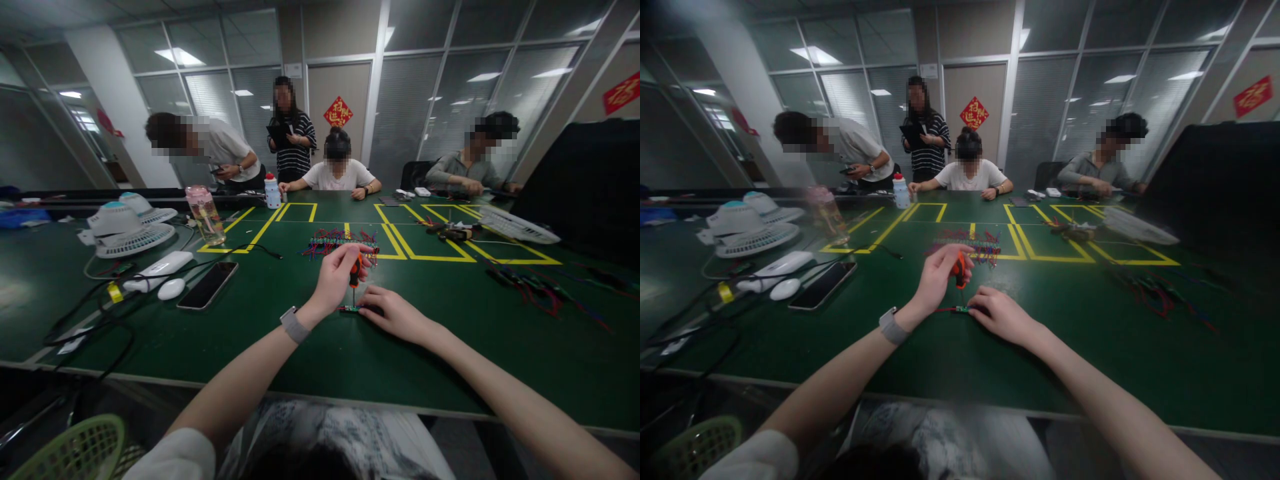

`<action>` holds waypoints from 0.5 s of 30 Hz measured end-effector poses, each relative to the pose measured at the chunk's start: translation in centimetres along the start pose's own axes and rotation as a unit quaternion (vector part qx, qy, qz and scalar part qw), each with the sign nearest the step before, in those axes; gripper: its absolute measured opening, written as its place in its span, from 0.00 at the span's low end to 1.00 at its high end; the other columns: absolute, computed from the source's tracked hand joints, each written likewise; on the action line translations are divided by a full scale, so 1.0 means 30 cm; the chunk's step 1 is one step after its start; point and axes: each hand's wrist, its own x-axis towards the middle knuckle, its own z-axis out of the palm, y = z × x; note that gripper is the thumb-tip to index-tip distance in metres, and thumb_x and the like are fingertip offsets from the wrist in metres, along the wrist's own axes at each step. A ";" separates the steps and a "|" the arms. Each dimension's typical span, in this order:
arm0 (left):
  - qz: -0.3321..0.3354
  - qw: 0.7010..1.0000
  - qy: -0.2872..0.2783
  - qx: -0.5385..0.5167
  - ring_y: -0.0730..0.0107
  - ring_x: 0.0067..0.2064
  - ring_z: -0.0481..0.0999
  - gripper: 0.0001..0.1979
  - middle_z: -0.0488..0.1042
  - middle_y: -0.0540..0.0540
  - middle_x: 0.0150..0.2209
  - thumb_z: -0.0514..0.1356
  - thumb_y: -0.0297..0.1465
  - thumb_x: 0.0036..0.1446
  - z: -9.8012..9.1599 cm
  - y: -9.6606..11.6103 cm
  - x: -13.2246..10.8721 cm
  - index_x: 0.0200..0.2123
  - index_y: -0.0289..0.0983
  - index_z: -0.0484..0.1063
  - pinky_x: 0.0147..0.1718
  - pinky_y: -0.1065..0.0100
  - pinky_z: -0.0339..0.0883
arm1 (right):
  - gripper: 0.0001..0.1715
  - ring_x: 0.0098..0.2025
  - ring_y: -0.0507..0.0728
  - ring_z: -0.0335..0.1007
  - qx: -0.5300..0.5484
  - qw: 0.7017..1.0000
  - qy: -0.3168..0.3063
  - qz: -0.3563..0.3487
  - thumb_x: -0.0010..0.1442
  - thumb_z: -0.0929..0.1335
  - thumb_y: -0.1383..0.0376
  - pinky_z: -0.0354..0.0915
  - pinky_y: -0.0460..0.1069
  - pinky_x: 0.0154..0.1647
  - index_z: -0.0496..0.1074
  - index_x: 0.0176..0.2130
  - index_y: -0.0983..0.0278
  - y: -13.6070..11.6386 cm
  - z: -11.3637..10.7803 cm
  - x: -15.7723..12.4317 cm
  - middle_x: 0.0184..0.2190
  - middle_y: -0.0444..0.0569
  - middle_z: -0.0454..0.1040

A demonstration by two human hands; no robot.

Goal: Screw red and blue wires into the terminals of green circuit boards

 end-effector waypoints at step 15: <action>0.040 0.997 0.046 0.050 0.76 0.26 0.72 0.15 0.73 0.49 0.28 0.62 0.41 0.57 -0.002 0.001 0.010 0.33 0.34 0.75 0.23 0.76 0.69 | 0.10 0.39 0.56 0.70 -0.005 1.000 -0.009 0.007 0.66 0.64 0.65 0.66 0.49 0.40 0.75 0.41 0.64 -0.004 -0.003 0.000 0.37 0.50 0.70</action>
